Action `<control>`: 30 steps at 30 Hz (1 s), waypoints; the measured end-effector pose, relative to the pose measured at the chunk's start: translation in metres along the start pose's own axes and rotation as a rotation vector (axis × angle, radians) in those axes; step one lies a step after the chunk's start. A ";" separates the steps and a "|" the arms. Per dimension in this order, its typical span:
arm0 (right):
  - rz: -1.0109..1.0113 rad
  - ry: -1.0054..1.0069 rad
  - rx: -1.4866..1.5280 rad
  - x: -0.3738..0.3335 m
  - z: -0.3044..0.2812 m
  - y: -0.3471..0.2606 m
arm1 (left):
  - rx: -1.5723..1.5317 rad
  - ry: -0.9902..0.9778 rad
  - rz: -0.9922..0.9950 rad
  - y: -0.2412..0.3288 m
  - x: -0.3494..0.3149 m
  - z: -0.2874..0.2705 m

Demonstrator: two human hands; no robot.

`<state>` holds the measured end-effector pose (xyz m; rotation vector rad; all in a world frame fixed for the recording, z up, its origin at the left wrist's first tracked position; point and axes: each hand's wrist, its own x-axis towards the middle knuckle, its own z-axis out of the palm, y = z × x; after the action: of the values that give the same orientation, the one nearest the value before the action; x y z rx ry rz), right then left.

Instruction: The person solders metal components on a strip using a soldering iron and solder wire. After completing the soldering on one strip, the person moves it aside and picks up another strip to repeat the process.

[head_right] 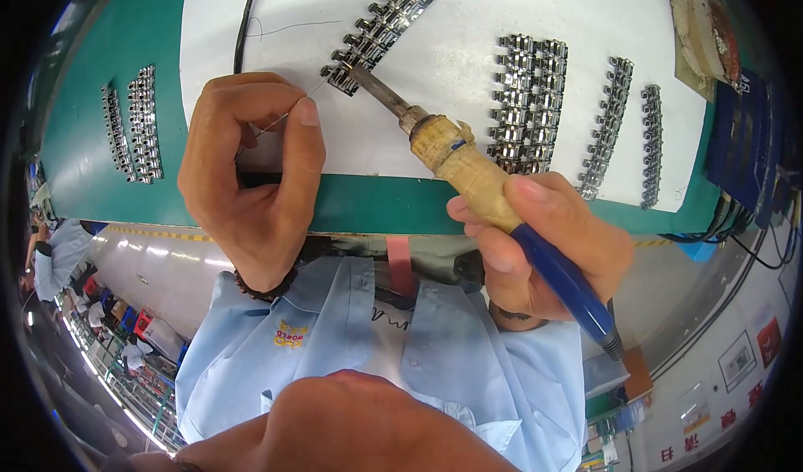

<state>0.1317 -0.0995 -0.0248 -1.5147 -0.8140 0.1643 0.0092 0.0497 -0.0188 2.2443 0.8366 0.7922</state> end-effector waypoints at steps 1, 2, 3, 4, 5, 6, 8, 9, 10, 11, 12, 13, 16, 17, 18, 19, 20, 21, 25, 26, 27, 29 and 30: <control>0.003 0.002 -0.004 0.000 0.000 0.000 | 0.007 0.002 0.002 -0.001 0.000 0.000; 0.006 0.005 -0.008 0.000 0.000 -0.001 | 0.007 0.002 0.002 -0.002 0.000 0.001; 0.006 0.004 -0.008 0.000 0.000 -0.001 | 0.011 0.010 0.027 -0.004 0.000 0.002; 0.009 -0.001 0.000 -0.001 -0.001 -0.001 | 0.015 0.018 0.053 -0.006 0.000 0.003; 0.012 -0.007 0.008 -0.001 -0.001 0.000 | 0.019 0.026 0.078 -0.007 0.000 0.004; 0.015 -0.013 0.017 -0.001 -0.002 0.000 | 0.019 0.026 0.078 -0.007 0.000 0.003; 0.008 -0.016 0.002 0.000 -0.002 0.000 | 0.020 0.033 0.077 -0.006 0.001 0.004; 0.001 -0.019 -0.014 0.000 -0.003 0.001 | 0.020 0.036 0.077 -0.006 0.001 0.004; -0.006 -0.022 -0.030 0.000 -0.003 0.001 | 0.019 0.036 0.078 -0.005 0.001 0.003; -0.007 -0.021 -0.031 0.000 -0.005 0.002 | -0.003 0.033 0.061 -0.003 0.001 0.002; -0.015 -0.012 -0.036 -0.001 -0.008 0.004 | -0.024 0.030 0.044 -0.002 0.001 0.000; -0.025 -0.003 -0.039 -0.003 -0.011 0.006 | -0.045 0.027 0.027 -0.001 0.001 -0.001; -0.052 0.025 -0.049 -0.010 -0.021 0.013 | -0.068 0.048 0.027 -0.001 0.000 0.000; -0.062 0.034 -0.052 -0.011 -0.023 0.014 | -0.079 0.059 0.026 -0.002 0.000 0.000; -0.070 0.044 -0.057 -0.012 -0.023 0.015 | -0.081 0.058 0.027 -0.003 -0.001 0.002; -0.071 0.045 -0.058 -0.010 -0.021 0.014 | -0.094 0.050 0.050 -0.004 -0.002 0.003; -0.103 0.053 -0.061 -0.007 -0.016 0.013 | -0.107 0.042 0.074 -0.005 -0.002 0.005; -0.136 0.061 -0.063 -0.004 -0.010 0.011 | -0.120 0.034 0.097 -0.006 -0.003 0.006; -0.075 0.053 -0.056 -0.011 -0.022 0.010 | -0.112 0.092 0.172 -0.009 -0.001 0.010; -0.029 0.044 -0.051 -0.013 -0.025 0.011 | -0.113 0.092 0.172 -0.005 -0.001 0.009; -0.029 0.044 -0.052 -0.013 -0.025 0.011 | -0.100 0.068 0.092 0.002 -0.002 0.005; -0.083 0.023 -0.077 -0.011 -0.023 0.008 | -0.072 0.017 -0.068 0.011 -0.004 0.000; -0.110 0.012 -0.089 -0.009 -0.021 0.006 | -0.072 0.016 -0.068 0.011 -0.004 0.001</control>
<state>0.1392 -0.1212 -0.0304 -1.5480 -0.9028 0.0375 0.0109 0.0397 -0.0127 2.1377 0.8735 0.7966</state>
